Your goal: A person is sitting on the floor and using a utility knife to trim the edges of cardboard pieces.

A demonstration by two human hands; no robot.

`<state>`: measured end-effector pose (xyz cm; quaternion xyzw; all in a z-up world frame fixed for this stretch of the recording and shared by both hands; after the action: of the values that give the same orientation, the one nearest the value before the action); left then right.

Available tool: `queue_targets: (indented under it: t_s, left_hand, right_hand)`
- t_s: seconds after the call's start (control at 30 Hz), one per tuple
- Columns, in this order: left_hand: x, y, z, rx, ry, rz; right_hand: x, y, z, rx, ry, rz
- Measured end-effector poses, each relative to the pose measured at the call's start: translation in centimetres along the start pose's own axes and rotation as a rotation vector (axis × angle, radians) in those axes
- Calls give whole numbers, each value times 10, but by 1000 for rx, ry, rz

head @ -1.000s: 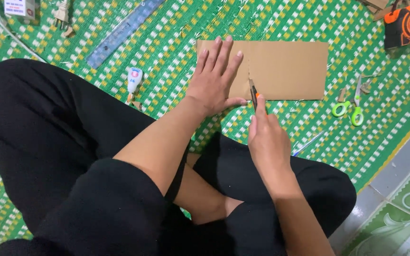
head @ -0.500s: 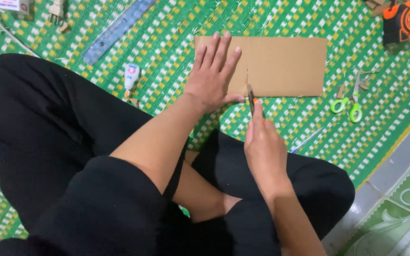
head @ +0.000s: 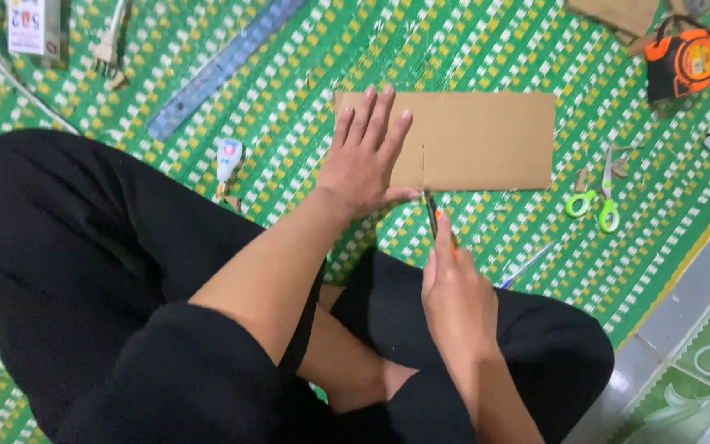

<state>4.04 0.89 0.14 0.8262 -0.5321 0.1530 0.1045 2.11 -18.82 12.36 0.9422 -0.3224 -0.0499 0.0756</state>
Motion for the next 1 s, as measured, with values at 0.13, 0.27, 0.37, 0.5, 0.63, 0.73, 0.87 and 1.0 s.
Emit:
queue_targets:
  t_s: [0.13,0.27,0.37,0.5,0.63,0.73,0.87,1.0]
  left_hand:
    - [2,-3,-4,19,11,-29]
    - [1,1,-16,49,95,0]
    - [2,2,-20,84,139,6]
    - [3,0,-28,99,174,-27]
    - [-3,-3,-6,230,147,-1]
    - [-3,-5,-6,251,145,-11]
    - [-3,-6,-8,269,165,-9]
    - [-2,-6,-10,262,161,-12]
  right_hand:
    - [4,2,-7,-76,-65,74]
    - [12,-1,-23,184,-448,156]
    - [21,-10,-26,264,-571,244]
    - [27,-47,-27,256,-623,250]
    - [24,-92,-19,175,-800,201]
    - [23,-113,4,170,-697,62]
    - [21,-117,17,212,-634,44]
    - [20,-117,18,203,-620,42]
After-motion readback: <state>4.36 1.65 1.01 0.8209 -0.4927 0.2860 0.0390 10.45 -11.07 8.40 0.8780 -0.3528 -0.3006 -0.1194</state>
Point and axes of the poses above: each hand's wrist, its own y-axis away from the middle knuckle, its own z-axis out of the palm, x = y × z, the point moved 2 cm from there along -y, towards the middle knuckle, and after that the axes turned 15 degrees about -z, right-handed, at the moved point
